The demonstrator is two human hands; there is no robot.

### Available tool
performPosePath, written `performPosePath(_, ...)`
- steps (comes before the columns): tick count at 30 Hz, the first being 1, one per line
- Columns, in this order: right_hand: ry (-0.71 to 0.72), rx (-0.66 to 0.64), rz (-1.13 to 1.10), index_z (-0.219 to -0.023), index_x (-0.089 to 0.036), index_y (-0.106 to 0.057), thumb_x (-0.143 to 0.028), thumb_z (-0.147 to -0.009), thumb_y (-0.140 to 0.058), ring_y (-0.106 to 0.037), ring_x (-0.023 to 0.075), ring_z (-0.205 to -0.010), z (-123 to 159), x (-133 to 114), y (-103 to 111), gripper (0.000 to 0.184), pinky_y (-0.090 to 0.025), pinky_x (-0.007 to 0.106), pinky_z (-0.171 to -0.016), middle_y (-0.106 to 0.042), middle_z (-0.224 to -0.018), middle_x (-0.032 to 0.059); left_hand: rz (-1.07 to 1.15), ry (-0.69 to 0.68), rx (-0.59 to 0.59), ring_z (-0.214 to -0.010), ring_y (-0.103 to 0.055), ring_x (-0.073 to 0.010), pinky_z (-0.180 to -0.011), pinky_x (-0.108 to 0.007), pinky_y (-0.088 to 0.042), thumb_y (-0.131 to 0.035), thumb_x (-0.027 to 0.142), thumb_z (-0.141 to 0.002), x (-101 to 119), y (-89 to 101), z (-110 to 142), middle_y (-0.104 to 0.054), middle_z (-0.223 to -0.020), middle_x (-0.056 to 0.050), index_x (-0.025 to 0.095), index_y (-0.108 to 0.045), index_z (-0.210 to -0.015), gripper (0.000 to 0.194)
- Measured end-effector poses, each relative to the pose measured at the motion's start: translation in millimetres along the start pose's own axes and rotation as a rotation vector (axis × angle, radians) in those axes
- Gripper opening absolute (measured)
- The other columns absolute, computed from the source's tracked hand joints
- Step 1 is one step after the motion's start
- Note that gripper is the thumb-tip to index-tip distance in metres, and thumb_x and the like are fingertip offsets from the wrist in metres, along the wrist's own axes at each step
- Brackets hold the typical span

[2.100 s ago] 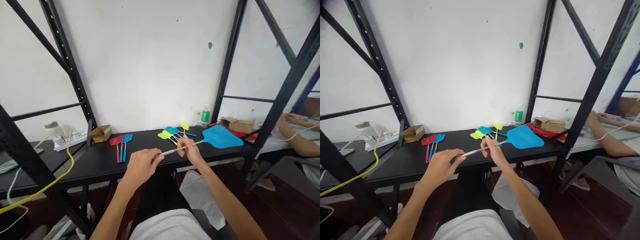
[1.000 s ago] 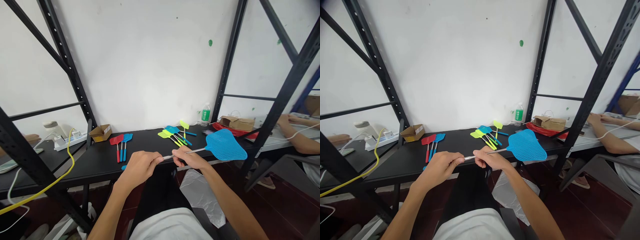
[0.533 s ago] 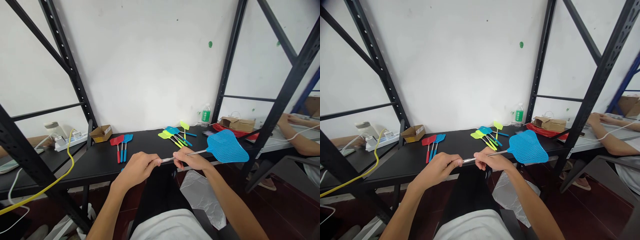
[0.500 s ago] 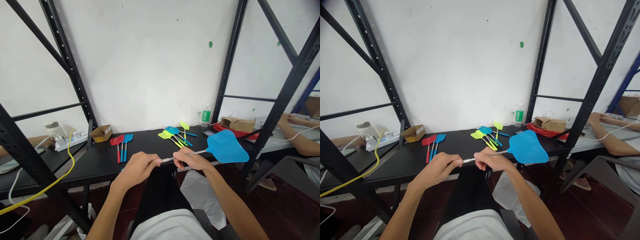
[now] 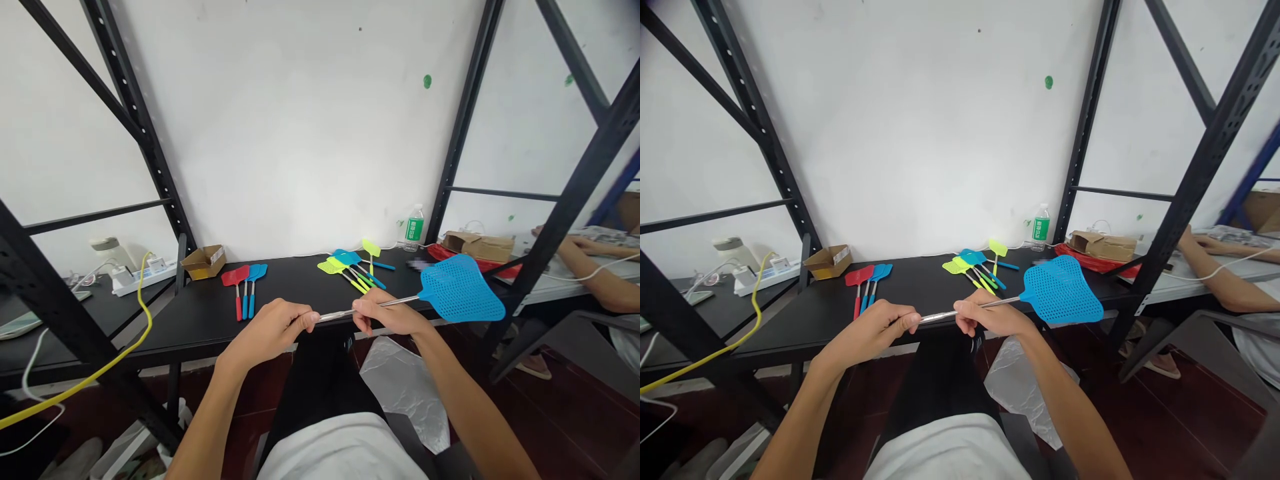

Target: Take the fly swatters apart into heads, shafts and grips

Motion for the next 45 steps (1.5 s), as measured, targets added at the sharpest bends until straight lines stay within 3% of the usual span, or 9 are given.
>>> performPosePath(5, -0.008, -0.008, -0.027, -0.066, -0.013, -0.068, -0.050, -0.105, -0.042, -0.059, 0.0133, -0.056, 2, 2, 4, 0.059, -0.047, 0.026, -0.064, -0.063, -0.058, 0.0034, 0.013, 0.014, -0.007, -0.055, -0.035, -0.0105, -0.054, -0.024, -0.029, -0.035, 0.043, -0.105, -1, 1.6, 2, -0.045, -0.060, 0.004, 0.018, -0.059, -0.071, 0.048)
performPosePath(10, -0.020, 0.017, -0.063, -0.069, -0.013, -0.070, -0.048, -0.102, -0.049, -0.061, 0.0143, -0.059, 1, 3, 5, 0.052, -0.047, 0.026, -0.062, -0.066, -0.061, 0.0042, -0.046, 0.046, 0.037, -0.056, -0.041, -0.0118, -0.056, -0.025, -0.030, -0.040, 0.046, -0.104, 5, 5.4, 5, -0.054, -0.063, 0.003, 0.021, -0.066, -0.082, 0.042)
performPosePath(13, -0.012, 0.065, -0.105, -0.074, -0.013, -0.071, -0.049, -0.100, -0.054, -0.061, 0.0137, -0.058, 0, 5, 6, 0.047, -0.046, 0.025, -0.059, -0.067, -0.063, 0.0041, -0.102, 0.049, 0.097, -0.057, -0.045, -0.0129, -0.057, -0.026, -0.030, -0.047, 0.045, -0.101, 11, 6.8, 5, -0.057, -0.064, 0.004, 0.023, -0.064, -0.087, 0.031)
performPosePath(18, -0.015, 0.086, -0.103, -0.074, -0.013, -0.070, -0.051, -0.100, -0.053, -0.059, 0.0126, -0.057, -5, 8, -1, 0.049, -0.045, 0.024, -0.058, -0.066, -0.062, 0.0037, -0.160, -0.007, 0.165, -0.060, -0.052, -0.0147, -0.058, -0.025, -0.030, -0.055, 0.027, -0.094, 22, -4.2, -1, -0.061, -0.070, 0.005, 0.025, -0.058, -0.097, 0.005)
performPosePath(21, -0.023, 0.085, -0.103, -0.073, -0.013, -0.069, -0.054, -0.101, -0.051, -0.058, 0.0125, -0.058, -9, 9, -8, 0.052, -0.045, 0.023, -0.058, -0.065, -0.061, 0.0033, -0.156, -0.042, 0.171, -0.064, -0.056, -0.0156, -0.060, -0.026, -0.032, -0.053, 0.029, -0.097, 28, -13.4, -4, -0.065, -0.074, 0.004, 0.027, -0.060, -0.104, 0.010)
performPosePath(26, -0.041, 0.103, -0.141, -0.067, -0.013, -0.067, -0.060, -0.098, -0.051, -0.058, 0.0128, -0.054, -14, 12, -17, 0.058, -0.044, 0.024, -0.056, -0.062, -0.058, 0.0034, -0.196, -0.039, 0.177, -0.059, -0.054, -0.0150, -0.058, -0.027, -0.029, -0.043, 0.042, -0.105, 27, -20.0, -6, -0.064, -0.070, 0.002, 0.023, -0.062, -0.091, 0.029)
performPosePath(36, 0.020, 0.090, -0.020, -0.069, -0.014, -0.071, -0.049, -0.102, -0.049, -0.057, 0.0124, -0.054, -6, 1, -7, 0.052, -0.042, 0.024, -0.056, -0.061, -0.056, 0.0017, -0.190, -0.077, 0.140, -0.061, -0.058, -0.0152, -0.061, -0.026, -0.033, -0.040, 0.048, -0.106, 30, -16.4, -5, -0.067, -0.069, 0.000, 0.025, -0.073, -0.093, 0.043)
performPosePath(45, 0.066, 0.059, 0.058, -0.069, -0.014, -0.070, -0.047, -0.104, -0.047, -0.056, 0.0115, -0.054, -2, -8, -6, 0.053, -0.042, 0.024, -0.058, -0.062, -0.056, 0.0012, -0.196, -0.081, 0.106, -0.061, -0.053, -0.0141, -0.062, -0.027, -0.032, -0.038, 0.049, -0.106, 28, -14.0, -2, -0.067, -0.070, 0.002, 0.026, -0.072, -0.095, 0.043)
Point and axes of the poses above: each hand's wrist, its own z-axis away from the middle knuckle, its own y-axis out of the back of the hand, x = y × z, the point moved 7 cm from there along -z, towards the middle knuckle
